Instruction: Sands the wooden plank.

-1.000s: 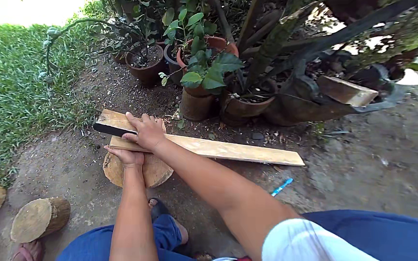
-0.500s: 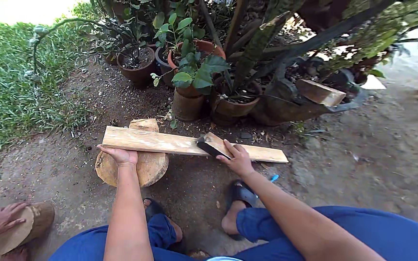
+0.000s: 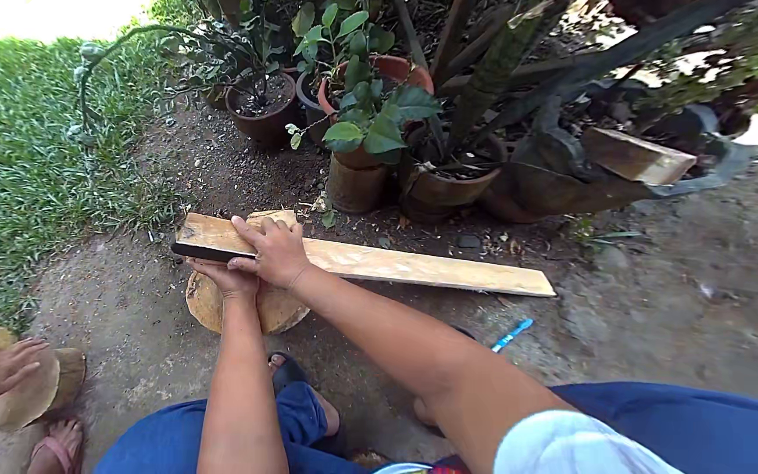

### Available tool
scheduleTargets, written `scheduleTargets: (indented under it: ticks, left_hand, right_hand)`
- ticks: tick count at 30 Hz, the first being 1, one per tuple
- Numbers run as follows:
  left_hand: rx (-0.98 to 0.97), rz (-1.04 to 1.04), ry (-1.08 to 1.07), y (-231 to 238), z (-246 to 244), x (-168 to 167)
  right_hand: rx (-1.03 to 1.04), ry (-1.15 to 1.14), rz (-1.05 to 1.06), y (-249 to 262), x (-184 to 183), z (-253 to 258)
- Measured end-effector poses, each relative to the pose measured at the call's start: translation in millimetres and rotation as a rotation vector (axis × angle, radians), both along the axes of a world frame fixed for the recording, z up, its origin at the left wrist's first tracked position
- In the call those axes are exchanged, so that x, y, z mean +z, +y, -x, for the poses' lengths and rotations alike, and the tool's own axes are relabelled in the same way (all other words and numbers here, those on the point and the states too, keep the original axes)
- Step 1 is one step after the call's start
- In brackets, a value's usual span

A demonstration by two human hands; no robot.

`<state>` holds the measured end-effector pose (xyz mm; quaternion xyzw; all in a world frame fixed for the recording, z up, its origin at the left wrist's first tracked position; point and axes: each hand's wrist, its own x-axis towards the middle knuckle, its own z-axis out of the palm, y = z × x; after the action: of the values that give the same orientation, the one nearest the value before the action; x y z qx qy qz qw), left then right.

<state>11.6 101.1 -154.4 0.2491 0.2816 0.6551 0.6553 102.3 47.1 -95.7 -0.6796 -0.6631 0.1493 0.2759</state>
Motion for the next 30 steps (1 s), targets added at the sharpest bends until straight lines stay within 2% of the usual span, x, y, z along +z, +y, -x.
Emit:
scheduleTargets:
  ticks: [2, 5, 9, 12, 16, 21, 24, 26, 28, 30]
  left_hand:
    - [-0.011, 0.064, 0.015, -1, 0, 1]
    - [0.016, 0.11, 0.001, 0, -1, 3]
    - [0.031, 0.127, 0.001, 0, -3, 5]
    - [0.036, 0.136, 0.01, -1, -3, 2]
    - [0.04, 0.136, 0.01, -1, -4, 4]
    - [0.016, 0.092, 0.034, -1, -1, 0]
    - [-0.023, -0.012, 0.02, -4, 1, 2]
    - [-0.014, 0.02, 0.005, -9, 1, 12]
    - [-0.026, 0.028, -0.009, -4, 2, 5]
    - [-0.033, -0.006, 0.006, 0, 1, -1]
  right_hand:
    - [-0.028, -0.009, -0.104, -22, -24, -28]
    - [-0.089, -0.082, -0.154, -77, -71, -96]
    - [-0.187, -0.098, -0.039, -165, -121, -191]
    - [-0.244, -0.055, 0.057, -190, -124, -210]
    - [-0.242, -0.046, -0.101, -154, -106, -166]
    - [-0.129, -0.023, -0.266, -49, -55, -52]
    - [-0.06, 0.012, -0.141, 11, -9, 11]
    - [-0.013, -0.004, 0.02, 34, 20, 33]
    - [0.01, -0.026, 0.065, 39, 27, 35]
    - [0.019, -0.017, 0.011, 25, 18, 19]
